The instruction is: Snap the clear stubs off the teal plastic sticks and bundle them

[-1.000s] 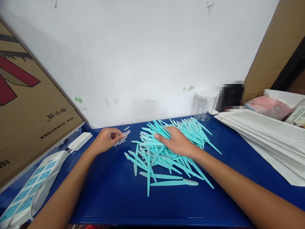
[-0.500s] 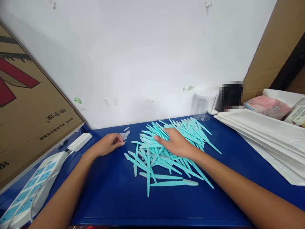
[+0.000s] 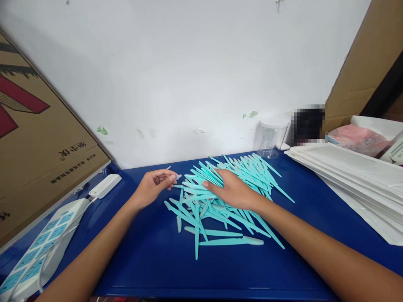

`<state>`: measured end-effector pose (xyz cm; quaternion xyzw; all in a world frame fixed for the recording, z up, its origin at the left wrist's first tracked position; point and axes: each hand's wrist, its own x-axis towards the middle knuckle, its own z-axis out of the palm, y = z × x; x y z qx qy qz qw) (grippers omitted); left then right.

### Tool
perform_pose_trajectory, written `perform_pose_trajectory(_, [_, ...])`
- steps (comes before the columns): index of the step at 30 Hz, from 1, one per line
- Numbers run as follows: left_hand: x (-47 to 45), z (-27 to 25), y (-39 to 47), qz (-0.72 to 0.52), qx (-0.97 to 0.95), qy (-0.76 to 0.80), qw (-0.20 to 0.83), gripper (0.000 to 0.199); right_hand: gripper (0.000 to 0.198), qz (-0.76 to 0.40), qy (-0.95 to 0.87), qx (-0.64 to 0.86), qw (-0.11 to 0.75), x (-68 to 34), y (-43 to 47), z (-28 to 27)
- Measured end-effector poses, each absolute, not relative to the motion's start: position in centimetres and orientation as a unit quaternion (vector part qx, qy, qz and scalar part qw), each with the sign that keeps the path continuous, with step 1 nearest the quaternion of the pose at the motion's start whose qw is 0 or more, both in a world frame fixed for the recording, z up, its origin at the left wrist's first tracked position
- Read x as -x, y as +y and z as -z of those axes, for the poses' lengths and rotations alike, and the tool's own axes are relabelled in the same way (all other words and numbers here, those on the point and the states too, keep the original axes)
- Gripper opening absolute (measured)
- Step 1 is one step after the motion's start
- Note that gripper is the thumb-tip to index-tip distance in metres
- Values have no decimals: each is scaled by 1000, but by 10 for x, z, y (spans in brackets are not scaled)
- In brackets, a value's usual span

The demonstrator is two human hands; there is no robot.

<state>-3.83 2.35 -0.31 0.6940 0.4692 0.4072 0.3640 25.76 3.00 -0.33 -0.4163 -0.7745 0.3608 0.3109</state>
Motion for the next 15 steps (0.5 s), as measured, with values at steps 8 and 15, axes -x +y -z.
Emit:
perform_pose_trajectory(8, [21, 11, 16, -423, -655, 480, 403, 32, 48, -373, -795, 366, 307, -254, 31, 3])
perform_pose_trajectory(15, [18, 12, 14, -452, -635, 481, 401, 30, 44, -369, -789, 396, 290, -254, 29, 3])
